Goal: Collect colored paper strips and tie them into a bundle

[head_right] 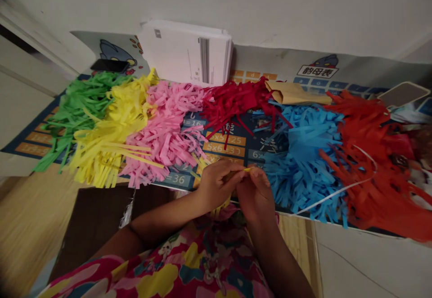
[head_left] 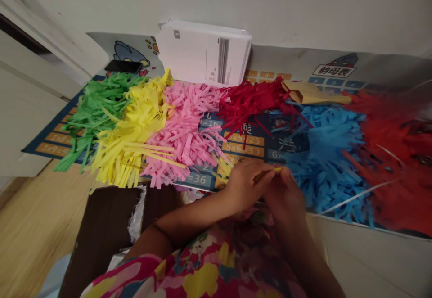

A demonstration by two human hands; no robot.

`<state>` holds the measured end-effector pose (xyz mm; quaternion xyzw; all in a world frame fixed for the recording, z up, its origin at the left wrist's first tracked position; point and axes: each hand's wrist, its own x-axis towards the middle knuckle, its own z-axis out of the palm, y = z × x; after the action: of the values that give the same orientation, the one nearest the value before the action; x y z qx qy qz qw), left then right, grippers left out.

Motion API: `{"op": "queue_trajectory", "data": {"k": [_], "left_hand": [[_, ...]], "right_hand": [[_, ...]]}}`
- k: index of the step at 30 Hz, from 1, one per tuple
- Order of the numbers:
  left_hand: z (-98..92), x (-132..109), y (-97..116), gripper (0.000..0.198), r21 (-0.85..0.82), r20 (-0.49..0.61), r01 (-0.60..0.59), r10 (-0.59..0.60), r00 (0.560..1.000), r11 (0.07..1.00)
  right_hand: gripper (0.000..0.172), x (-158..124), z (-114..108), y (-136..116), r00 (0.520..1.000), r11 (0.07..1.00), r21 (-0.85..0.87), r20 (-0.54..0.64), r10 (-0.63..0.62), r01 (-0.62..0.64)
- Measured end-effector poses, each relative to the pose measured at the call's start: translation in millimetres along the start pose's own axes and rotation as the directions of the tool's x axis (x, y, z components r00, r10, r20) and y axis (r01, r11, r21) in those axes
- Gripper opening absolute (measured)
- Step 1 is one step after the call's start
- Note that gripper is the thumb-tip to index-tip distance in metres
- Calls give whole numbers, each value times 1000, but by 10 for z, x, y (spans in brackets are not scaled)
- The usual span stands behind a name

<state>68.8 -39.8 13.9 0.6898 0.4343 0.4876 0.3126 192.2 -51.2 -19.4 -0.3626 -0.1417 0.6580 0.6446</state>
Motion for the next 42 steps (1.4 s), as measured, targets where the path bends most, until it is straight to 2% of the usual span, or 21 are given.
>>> {"op": "queue_trajectory", "data": {"k": [3, 5, 11, 15, 17, 19, 21, 26, 34, 37, 42], "left_hand": [[-13, -2, 3, 16, 6, 3, -10, 10, 1000, 1000], [-30, 1, 16, 16, -25, 20, 21, -21, 1000, 999], [-97, 19, 30, 11, -199, 63, 232, -224, 973, 952], [-94, 9, 5, 20, -397, 185, 409, -364, 913, 822], [-90, 0, 2, 24, -461, 197, 430, -383, 902, 776], [-101, -4, 8, 24, -471, 188, 403, -357, 915, 785], [-130, 1, 20, 22, -427, 177, 354, -307, 935, 832], [-212, 22, 28, 16, -185, 91, 202, -188, 978, 962], [-276, 15, -42, 13, -59, 133, 59, -51, 990, 997], [-295, 32, -44, 22, -29, 127, -3, 6, 992, 1000], [-301, 63, -42, 10, -33, 95, -50, 53, 994, 998]], "right_hand": [[20, -13, 52, -9, 990, 987, -95, -33, -134, 130], [18, -16, 75, -14, 984, 977, -130, -41, -176, 169], [20, -32, 136, -40, 987, 972, -184, -39, -153, 144], [20, -66, 173, -52, 970, 906, -369, -45, -240, 207], [22, -83, 181, -56, 954, 861, -442, -38, -297, 250], [23, -99, 190, -59, 952, 852, -455, -28, -303, 258], [23, -110, 201, -60, 958, 862, -448, -35, -284, 239], [18, -115, 201, -25, 943, 832, -478, -22, -331, 281], [7, -96, 62, -59, 888, 647, -632, 159, -431, 427], [4, -78, 47, -117, 850, 558, -662, 252, -463, 500], [7, -94, 39, -173, 832, 549, -644, 280, -479, 533]]}}
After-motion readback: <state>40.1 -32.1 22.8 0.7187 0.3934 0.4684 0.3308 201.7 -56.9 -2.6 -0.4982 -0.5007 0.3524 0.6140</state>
